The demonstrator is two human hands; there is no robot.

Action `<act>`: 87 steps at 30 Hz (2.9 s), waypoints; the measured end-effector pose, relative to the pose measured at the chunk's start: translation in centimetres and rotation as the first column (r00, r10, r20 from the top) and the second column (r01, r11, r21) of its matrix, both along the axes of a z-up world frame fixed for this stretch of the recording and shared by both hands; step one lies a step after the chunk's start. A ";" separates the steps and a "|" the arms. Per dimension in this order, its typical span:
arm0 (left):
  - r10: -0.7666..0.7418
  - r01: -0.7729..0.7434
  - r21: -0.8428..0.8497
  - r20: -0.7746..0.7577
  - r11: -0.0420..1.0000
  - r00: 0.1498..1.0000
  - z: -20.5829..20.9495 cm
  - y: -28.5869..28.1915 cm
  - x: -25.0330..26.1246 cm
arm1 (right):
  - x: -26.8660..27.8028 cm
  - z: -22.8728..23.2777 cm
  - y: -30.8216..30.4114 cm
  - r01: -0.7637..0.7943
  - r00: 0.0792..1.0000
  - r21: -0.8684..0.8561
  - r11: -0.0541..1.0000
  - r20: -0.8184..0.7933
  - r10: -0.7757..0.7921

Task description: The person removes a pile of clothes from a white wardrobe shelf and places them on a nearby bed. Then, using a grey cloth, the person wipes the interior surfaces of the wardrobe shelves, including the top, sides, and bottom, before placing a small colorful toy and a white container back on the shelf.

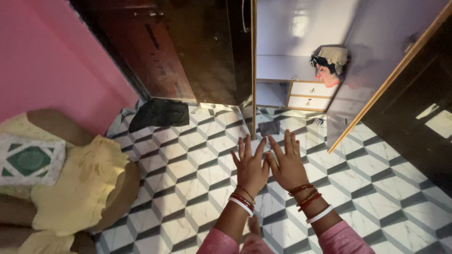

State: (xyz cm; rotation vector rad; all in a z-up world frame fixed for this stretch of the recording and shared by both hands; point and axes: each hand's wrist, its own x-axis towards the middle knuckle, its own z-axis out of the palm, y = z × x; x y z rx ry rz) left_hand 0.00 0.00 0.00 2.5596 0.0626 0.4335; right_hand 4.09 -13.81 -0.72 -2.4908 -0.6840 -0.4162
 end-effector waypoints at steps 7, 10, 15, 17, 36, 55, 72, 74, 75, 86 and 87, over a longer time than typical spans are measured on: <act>-0.105 0.104 0.025 0.017 0.994 0.994 -0.5 0.0 12.6 | 11.4 0.3 0.0 0.093 0.995 0.015 0.996 0.045 -0.093; -0.138 0.134 0.046 0.092 0.990 0.986 -0.2 0.6 18.1 | 16.4 0.6 0.4 0.120 0.990 0.023 0.993 0.068 -0.121; -0.167 0.168 0.005 0.084 0.986 0.982 -0.9 0.8 25.5 | 22.8 -0.3 -0.1 0.162 0.986 0.017 0.987 0.037 -0.162; -0.192 0.190 0.028 0.123 0.981 0.974 -1.4 0.4 27.9 | 25.0 -0.8 -0.5 0.173 0.984 0.022 0.985 0.031 -0.174; -0.037 0.034 -0.056 -0.054 0.998 0.998 -4.6 -9.1 50.4 | 50.7 -6.6 -10.2 0.035 0.999 -0.106 0.994 -0.005 -0.036; -0.023 0.009 -0.071 -0.200 0.997 0.980 -19.9 -6.0 73.3 | 74.5 -22.1 -6.9 0.050 0.987 -0.172 0.984 -0.144 -0.076; 0.020 0.001 0.043 -0.482 0.999 0.876 -52.8 -8.4 82.7 | 83.4 -56.3 -7.4 -0.073 0.959 -0.183 0.980 -0.282 0.019; 0.030 -0.001 0.044 -0.662 0.999 0.749 -56.6 -7.7 82.2 | 83.2 -61.3 -6.5 -0.165 0.917 -0.185 0.969 -0.391 0.082; 0.025 0.002 0.036 -0.743 0.999 0.669 -59.0 -7.6 82.0 | 82.9 -63.8 -6.4 -0.208 0.888 -0.189 0.960 -0.448 0.105; 0.136 -0.060 0.122 -0.910 0.991 0.391 -88.6 -5.1 78.3 | 79.7 -79.9 -3.0 -0.457 0.786 -0.530 0.715 -0.617 0.045; 0.127 -0.091 0.103 -0.938 0.991 0.322 -89.4 -5.1 77.9 | 79.5 -80.6 -3.0 -0.445 0.803 -0.515 0.732 -0.591 0.073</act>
